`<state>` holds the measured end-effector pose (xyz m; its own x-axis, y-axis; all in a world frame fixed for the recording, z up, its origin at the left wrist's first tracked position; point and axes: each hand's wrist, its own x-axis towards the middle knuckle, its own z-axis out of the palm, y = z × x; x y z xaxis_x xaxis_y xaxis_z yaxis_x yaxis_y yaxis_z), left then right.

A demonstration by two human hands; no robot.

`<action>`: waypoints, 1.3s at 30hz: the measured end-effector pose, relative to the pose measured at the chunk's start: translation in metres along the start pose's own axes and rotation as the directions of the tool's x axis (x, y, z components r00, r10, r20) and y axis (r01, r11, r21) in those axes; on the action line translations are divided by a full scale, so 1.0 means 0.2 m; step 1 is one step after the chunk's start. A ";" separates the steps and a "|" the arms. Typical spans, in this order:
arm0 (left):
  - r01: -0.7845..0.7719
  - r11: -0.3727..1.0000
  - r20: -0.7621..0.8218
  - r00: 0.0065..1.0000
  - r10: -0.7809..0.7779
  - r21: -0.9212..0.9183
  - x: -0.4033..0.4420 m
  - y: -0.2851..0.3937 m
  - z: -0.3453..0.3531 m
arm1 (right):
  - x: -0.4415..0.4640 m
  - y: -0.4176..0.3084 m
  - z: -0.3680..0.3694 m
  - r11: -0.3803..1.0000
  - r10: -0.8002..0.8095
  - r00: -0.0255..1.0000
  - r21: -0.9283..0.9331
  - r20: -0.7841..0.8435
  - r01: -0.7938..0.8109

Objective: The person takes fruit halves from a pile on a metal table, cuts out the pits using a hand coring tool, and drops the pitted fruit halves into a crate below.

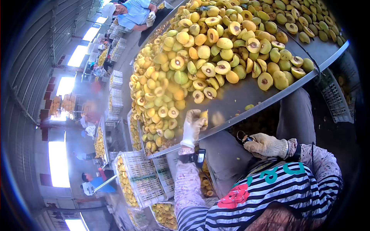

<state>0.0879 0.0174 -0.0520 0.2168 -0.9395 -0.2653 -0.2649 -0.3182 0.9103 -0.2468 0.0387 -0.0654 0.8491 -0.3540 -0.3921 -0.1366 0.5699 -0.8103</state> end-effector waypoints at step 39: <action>-0.252 0.434 -0.140 0.952 0.274 -0.865 -0.32 -0.03 0.62 | 0.25 0.00 0.10 0.988 0.157 0.983 0.002 0.097 -0.158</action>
<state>-0.0405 0.0638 -0.0790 0.2652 -0.9633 0.0410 0.6434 0.2084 0.7366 -0.1948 0.0358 -0.0770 0.8628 -0.1865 -0.4699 -0.2678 0.6198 -0.7376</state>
